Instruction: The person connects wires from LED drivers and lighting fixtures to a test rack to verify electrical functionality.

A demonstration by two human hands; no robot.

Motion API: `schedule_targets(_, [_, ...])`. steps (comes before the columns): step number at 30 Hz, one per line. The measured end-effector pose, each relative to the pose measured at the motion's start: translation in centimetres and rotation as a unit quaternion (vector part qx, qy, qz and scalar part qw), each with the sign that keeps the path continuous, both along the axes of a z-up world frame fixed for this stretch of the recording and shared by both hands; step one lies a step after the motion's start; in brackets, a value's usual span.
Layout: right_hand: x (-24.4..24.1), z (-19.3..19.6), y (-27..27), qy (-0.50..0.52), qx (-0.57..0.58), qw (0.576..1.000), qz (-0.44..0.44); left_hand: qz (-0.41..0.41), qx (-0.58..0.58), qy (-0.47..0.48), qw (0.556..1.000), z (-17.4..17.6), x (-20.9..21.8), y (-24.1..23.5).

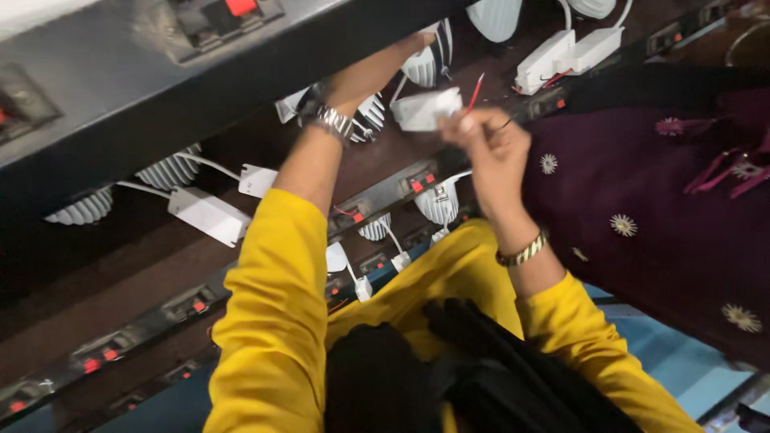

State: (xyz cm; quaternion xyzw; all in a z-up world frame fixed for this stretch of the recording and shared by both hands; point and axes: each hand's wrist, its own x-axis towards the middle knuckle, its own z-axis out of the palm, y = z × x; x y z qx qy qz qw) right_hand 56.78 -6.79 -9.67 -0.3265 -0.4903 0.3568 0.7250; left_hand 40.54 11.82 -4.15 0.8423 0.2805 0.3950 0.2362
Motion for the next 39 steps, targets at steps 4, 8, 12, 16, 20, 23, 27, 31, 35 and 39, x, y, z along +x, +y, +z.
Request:
schedule_targets(4, [2.9,0.7,4.8,0.021,0.04,0.991,-0.125,0.107,-0.003,0.104,0.989,1.4,-2.2,-4.5])
schedule_targets(8, [9.4,-1.2,8.3,0.102,0.062,0.968,-0.219,0.02,0.191,0.109,0.975,3.0,-3.7,-10.0])
schedule_targets(12, [12.1,-5.0,12.5,-0.06,0.066,0.95,-0.299,-0.057,0.215,0.146,0.964,1.4,-3.0,-12.9])
schedule_targets(16, [9.9,-5.7,11.3,-0.066,0.071,0.963,-0.253,-0.026,0.151,0.064,0.986,-1.2,-2.8,-11.3])
schedule_targets(20, [5.1,-3.0,3.7,-0.135,0.154,0.954,-0.22,-0.034,0.089,-0.004,0.995,-2.6,-3.0,-10.5])
schedule_targets(23, [2.0,-0.4,-0.3,-0.401,0.172,0.839,-0.325,-0.047,0.108,-0.01,0.993,-2.8,-2.9,-10.4])
schedule_targets(27, [-0.9,1.6,-2.0,-0.445,0.177,0.868,-0.131,-0.049,0.094,0.007,0.994,-2.9,-3.4,-10.6])
schedule_targets(31, [-1.6,2.3,-1.1,-0.5,0.219,0.832,-0.099,-0.062,0.088,0.006,0.994,-3.1,-3.3,-10.7])
schedule_targets(35, [-0.8,1.7,-0.7,-0.475,0.205,0.853,-0.074,-0.047,0.132,0.046,0.989,-3.2,-3.3,-11.0])
schedule_targets(39, [1.0,-0.7,-0.2,-0.353,0.099,0.929,-0.05,-0.035,0.131,0.053,0.989,-2.3,-3.6,-11.7])
